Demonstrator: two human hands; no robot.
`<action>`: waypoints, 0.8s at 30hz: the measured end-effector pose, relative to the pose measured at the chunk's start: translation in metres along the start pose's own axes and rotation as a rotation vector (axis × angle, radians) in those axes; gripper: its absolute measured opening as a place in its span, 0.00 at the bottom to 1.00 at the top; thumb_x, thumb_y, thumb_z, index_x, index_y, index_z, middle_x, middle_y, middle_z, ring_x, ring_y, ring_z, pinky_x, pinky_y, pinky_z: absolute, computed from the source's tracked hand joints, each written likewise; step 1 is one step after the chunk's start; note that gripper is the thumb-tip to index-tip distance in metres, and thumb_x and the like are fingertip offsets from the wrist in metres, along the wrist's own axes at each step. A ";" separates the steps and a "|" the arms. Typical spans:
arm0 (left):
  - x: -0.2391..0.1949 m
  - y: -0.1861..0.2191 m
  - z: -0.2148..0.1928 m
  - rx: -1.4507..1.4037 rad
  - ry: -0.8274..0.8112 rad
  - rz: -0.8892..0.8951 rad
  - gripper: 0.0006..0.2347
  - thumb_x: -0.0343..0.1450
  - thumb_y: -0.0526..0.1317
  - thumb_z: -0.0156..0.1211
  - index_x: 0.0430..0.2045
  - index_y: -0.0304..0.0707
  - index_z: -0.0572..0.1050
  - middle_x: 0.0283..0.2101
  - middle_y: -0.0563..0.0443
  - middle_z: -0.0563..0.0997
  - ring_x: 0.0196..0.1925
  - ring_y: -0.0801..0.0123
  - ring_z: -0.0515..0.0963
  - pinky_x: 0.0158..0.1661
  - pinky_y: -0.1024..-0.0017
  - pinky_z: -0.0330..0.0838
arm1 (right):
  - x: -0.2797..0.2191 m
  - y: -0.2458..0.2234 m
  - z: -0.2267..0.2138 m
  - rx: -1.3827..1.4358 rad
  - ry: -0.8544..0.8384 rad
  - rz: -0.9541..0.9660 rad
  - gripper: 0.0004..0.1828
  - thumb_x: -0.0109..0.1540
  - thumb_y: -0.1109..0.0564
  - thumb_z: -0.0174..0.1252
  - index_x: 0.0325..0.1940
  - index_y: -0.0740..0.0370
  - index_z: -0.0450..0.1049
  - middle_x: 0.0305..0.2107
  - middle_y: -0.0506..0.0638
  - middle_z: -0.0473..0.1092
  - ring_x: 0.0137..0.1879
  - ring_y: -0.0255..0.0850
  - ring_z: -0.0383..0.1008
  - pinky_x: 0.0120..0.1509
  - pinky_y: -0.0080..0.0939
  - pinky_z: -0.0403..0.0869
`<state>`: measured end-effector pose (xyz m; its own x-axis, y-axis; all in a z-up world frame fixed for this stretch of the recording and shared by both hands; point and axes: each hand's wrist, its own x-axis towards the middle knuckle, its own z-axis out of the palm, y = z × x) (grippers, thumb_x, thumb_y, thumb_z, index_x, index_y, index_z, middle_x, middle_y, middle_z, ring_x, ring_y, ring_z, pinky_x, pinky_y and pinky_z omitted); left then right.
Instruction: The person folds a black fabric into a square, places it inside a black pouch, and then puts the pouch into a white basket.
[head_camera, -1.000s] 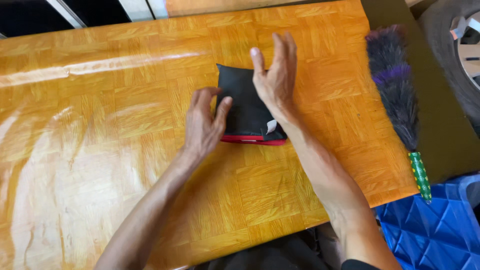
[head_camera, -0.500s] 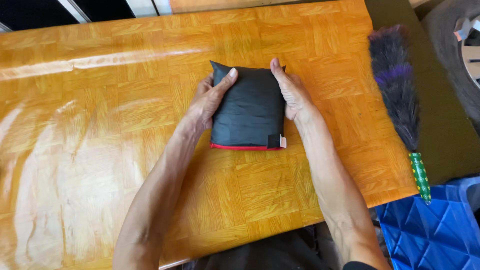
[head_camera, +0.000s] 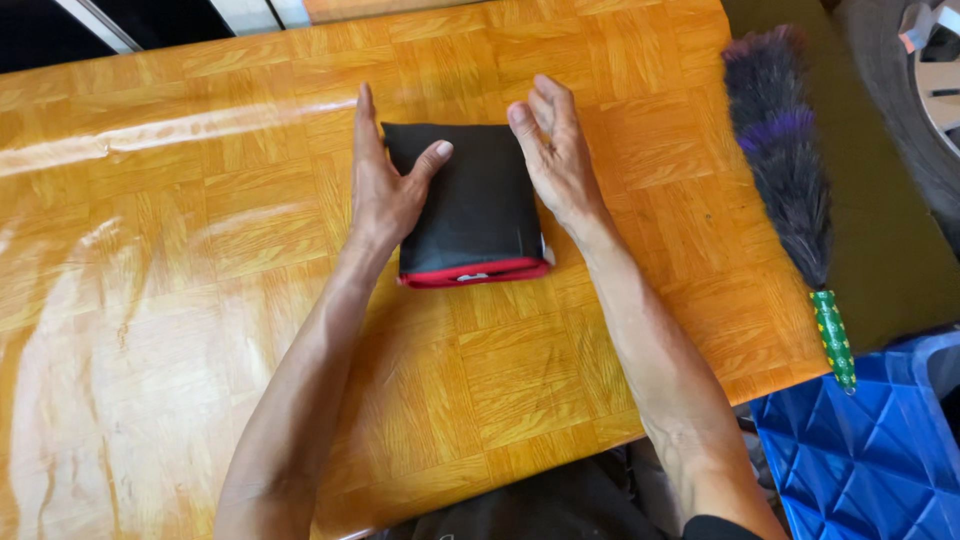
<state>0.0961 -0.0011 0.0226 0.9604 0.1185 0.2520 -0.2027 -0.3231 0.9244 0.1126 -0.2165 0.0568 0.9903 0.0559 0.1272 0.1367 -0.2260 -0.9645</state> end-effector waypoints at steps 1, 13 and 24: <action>-0.002 0.001 0.001 0.001 -0.003 -0.003 0.44 0.72 0.47 0.72 0.74 0.38 0.41 0.79 0.36 0.47 0.82 0.52 0.47 0.76 0.58 0.47 | 0.001 0.004 0.002 0.001 0.001 0.005 0.44 0.64 0.29 0.50 0.74 0.59 0.51 0.74 0.65 0.52 0.80 0.53 0.55 0.78 0.51 0.62; -0.023 0.028 0.018 0.811 -0.436 0.165 0.25 0.80 0.52 0.33 0.75 0.50 0.52 0.79 0.52 0.47 0.79 0.45 0.35 0.69 0.31 0.35 | -0.011 0.053 0.034 -0.707 -0.154 -0.339 0.31 0.75 0.42 0.38 0.78 0.59 0.56 0.77 0.60 0.40 0.82 0.68 0.41 0.82 0.66 0.49; -0.021 0.028 0.015 0.815 -0.452 0.164 0.26 0.79 0.57 0.35 0.74 0.56 0.51 0.79 0.53 0.47 0.79 0.43 0.37 0.66 0.25 0.38 | -0.038 -0.026 -0.007 -0.622 -0.149 -0.373 0.37 0.70 0.34 0.43 0.71 0.65 0.60 0.72 0.70 0.49 0.79 0.62 0.49 0.79 0.63 0.57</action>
<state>0.0733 -0.0263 0.0392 0.9495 -0.3064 0.0680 -0.3098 -0.8802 0.3595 0.0714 -0.2198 0.0784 0.8676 0.3579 0.3453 0.4959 -0.6735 -0.5481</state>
